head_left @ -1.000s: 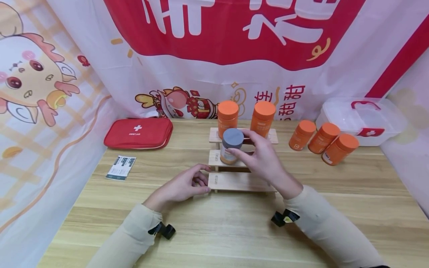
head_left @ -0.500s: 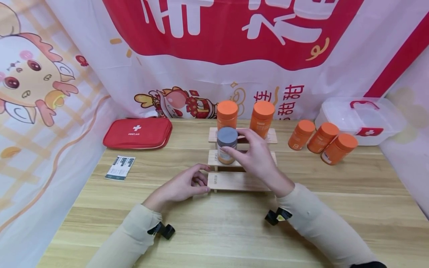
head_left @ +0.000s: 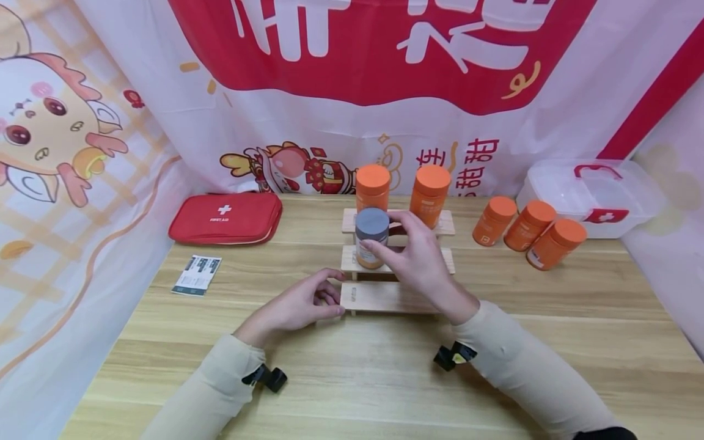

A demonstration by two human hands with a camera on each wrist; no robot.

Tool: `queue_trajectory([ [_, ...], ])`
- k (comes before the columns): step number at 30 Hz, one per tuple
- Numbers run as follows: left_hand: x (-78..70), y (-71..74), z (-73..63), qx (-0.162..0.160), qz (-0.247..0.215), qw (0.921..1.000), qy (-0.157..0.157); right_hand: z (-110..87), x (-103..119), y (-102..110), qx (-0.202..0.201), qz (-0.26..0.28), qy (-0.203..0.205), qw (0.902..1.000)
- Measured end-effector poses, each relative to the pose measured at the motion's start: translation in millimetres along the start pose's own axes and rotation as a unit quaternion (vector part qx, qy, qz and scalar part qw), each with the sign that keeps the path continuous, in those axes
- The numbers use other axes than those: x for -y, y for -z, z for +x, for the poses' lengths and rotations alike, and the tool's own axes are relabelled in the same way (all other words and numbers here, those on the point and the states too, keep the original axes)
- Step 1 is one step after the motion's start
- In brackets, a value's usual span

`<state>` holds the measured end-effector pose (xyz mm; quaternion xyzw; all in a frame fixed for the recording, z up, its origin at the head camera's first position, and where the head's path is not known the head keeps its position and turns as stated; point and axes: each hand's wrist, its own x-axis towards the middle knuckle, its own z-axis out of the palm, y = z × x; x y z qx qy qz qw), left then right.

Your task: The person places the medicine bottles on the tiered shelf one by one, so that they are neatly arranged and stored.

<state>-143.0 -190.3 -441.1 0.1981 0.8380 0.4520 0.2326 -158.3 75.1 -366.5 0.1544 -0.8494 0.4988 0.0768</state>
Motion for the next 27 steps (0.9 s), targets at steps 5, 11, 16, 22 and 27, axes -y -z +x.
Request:
queue_trajectory([
  [5, 0.0, 0.3, 0.4, 0.000, 0.001, 1.0000, -0.001, 0.1, 0.3, -0.9, -0.002, 0.002, 0.004, 1.0000],
  [11, 0.4, 0.8, 0.3, -0.001, 0.004, 1.0000, 0.000, 0.3, -0.3, -2.7, -0.003, 0.009, 0.008, 0.9999],
  [16, 0.1, 1.1, 0.2, -0.001, 0.004, 1.0000, -0.001, 0.4, -0.3, -3.2, -0.005, 0.005, 0.008, 0.9999],
  [22, 0.5, 0.1, 0.4, -0.002, 0.006, 1.0000, -0.003, -1.7, -2.3, -1.7, 0.000, 0.004, 0.010, 0.9999],
  [27, -0.1, 0.0, -0.4, 0.000, 0.005, 1.0000, -0.001, -9.2, -4.0, 2.3, 0.004, 0.001, 0.025, 0.9997],
])
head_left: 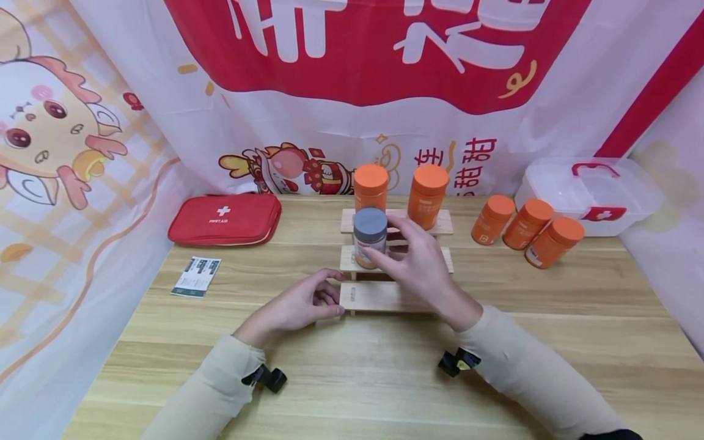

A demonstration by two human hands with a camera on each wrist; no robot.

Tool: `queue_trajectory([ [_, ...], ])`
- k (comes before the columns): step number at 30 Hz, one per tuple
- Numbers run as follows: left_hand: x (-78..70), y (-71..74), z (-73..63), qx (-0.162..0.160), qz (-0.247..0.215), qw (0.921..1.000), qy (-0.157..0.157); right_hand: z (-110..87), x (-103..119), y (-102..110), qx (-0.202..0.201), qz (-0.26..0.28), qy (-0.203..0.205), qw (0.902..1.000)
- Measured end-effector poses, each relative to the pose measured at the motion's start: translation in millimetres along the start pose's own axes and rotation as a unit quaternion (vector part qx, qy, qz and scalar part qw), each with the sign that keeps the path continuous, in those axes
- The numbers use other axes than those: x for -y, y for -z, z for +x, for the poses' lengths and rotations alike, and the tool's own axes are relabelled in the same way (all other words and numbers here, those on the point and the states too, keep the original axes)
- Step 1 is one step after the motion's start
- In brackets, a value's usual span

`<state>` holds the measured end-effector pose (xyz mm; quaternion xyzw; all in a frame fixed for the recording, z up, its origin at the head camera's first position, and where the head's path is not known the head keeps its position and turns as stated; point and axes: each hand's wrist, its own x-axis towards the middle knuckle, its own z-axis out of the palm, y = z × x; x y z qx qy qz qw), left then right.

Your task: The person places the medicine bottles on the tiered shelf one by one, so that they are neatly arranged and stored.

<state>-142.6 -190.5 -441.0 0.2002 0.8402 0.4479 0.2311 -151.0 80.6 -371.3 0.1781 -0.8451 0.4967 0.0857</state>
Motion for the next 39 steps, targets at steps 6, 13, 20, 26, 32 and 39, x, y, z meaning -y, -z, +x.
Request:
queue_trajectory([
  [6, -1.6, -0.1, -0.1, -0.001, 0.002, 1.0000, 0.005, -9.1, 1.0, 10.2, -0.009, -0.028, 0.013, 0.9995],
  [13, -1.5, -0.3, 0.6, -0.001, 0.003, 1.0000, 0.004, -18.6, -1.9, 26.7, -0.020, -0.031, 0.028, 0.9989],
  [20, -0.3, -0.3, 1.3, -0.002, -0.001, 1.0000, 0.003, -31.2, -8.6, 50.1, -0.039, -0.046, 0.034, 0.9976],
  [26, -1.4, -1.2, 1.6, -0.002, 0.001, 1.0000, 0.007, -43.2, -20.8, 74.5, -0.076, -0.053, 0.043, 0.9948],
  [32, -2.0, -1.5, 1.1, -0.001, 0.000, 1.0000, 0.008, -53.8, -31.8, 98.7, -0.119, -0.046, 0.040, 0.9910],
  [39, -2.3, -1.8, 1.7, -0.004, 0.004, 1.0000, 0.008, -65.4, -44.6, 124.7, -0.137, -0.055, -0.003, 0.9891],
])
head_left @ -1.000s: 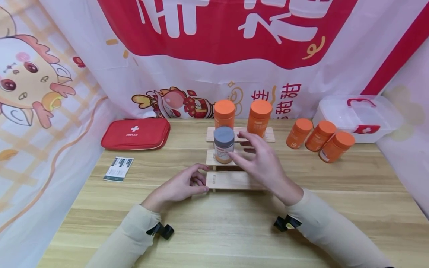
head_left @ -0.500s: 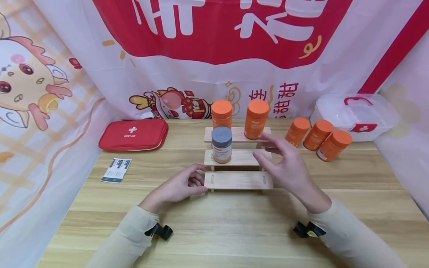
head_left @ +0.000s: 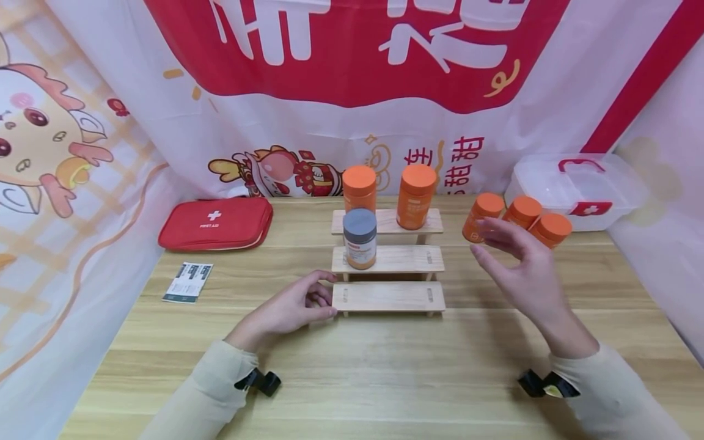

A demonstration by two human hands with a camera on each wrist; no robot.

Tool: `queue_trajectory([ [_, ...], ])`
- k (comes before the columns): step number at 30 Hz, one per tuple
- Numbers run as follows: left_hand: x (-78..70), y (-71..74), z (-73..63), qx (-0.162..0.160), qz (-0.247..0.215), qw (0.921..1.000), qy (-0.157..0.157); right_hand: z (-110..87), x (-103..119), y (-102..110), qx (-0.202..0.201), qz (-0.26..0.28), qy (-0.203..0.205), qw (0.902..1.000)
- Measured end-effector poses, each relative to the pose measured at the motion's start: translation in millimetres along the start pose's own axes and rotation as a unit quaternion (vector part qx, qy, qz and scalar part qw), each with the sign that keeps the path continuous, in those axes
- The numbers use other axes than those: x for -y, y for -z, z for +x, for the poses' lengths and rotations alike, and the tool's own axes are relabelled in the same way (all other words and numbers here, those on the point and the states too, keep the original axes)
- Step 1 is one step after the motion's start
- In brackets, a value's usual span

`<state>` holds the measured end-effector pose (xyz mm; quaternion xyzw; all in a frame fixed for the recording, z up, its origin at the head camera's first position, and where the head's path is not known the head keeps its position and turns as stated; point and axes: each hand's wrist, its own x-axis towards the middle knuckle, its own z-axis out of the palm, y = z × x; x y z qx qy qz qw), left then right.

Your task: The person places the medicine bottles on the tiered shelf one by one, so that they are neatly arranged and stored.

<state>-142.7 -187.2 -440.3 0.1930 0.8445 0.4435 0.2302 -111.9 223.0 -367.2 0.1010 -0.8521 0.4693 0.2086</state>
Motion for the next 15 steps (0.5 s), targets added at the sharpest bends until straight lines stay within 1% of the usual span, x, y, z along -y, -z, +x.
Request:
queue_trajectory([
  [11, 0.2, 0.6, 0.0, 0.003, -0.003, 1.0000, 0.000, -13.7, -38.3, 33.7, -0.022, -0.037, -0.060, 0.9973],
  [15, 0.3, 0.8, 0.1, 0.004, -0.004, 1.0000, -0.001, -18.1, -50.9, 45.3, -0.042, -0.028, -0.074, 0.9960],
])
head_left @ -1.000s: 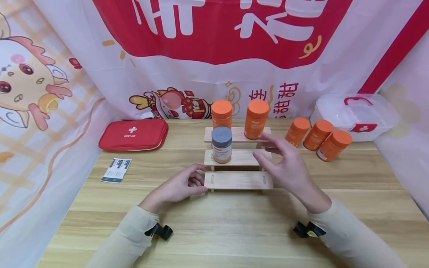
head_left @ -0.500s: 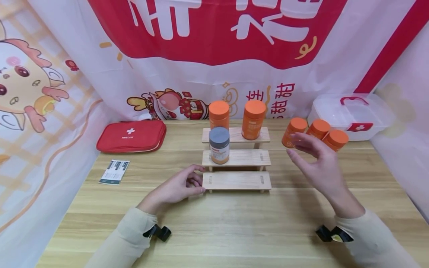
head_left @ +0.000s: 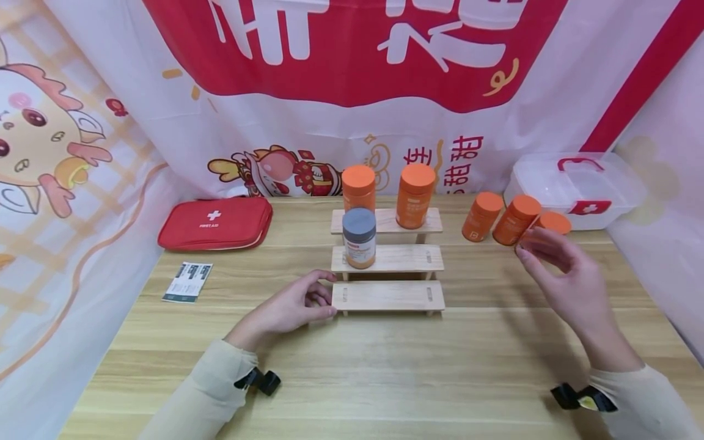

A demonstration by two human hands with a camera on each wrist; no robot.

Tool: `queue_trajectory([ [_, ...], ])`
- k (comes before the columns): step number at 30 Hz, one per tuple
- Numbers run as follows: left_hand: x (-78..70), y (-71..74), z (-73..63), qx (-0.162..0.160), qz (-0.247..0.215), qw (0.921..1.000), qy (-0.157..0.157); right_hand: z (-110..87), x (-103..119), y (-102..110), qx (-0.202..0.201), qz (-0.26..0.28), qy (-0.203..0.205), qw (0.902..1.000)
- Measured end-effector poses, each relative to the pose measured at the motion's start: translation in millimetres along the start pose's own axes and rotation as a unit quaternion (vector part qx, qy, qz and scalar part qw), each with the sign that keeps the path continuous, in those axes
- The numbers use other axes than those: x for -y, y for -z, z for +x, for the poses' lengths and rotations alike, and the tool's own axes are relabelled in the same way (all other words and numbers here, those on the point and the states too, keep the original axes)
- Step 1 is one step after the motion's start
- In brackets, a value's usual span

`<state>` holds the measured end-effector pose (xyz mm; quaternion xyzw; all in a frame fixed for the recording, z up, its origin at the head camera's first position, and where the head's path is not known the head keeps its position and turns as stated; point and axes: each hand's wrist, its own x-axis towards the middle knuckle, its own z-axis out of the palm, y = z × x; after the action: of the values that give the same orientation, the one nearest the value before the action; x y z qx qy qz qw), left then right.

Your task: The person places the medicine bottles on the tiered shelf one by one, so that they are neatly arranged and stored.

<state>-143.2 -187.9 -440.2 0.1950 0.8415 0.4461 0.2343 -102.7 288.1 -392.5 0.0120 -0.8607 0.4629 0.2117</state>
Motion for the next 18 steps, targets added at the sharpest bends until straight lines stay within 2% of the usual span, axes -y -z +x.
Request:
queue_trajectory([
  [4, 0.2, 0.2, 0.4, 0.002, -0.003, 1.0000, 0.000, -2.0, -13.5, 11.0, -0.014, 0.006, -0.023, 0.9996],
  [9, 1.3, 0.8, 0.9, 0.004, 0.000, 1.0000, -0.001, -3.6, -30.7, 27.5, -0.015, -0.011, -0.080, 0.9966],
  [14, 2.2, 1.1, 0.5, 0.005, -0.001, 1.0000, -0.003, -2.1, -45.5, 41.6, -0.016, -0.015, -0.151, 0.9883],
  [18, 2.2, 0.9, 0.6, 0.004, -0.003, 1.0000, -0.006, 2.3, -54.8, 47.3, -0.005, -0.056, -0.185, 0.9812],
])
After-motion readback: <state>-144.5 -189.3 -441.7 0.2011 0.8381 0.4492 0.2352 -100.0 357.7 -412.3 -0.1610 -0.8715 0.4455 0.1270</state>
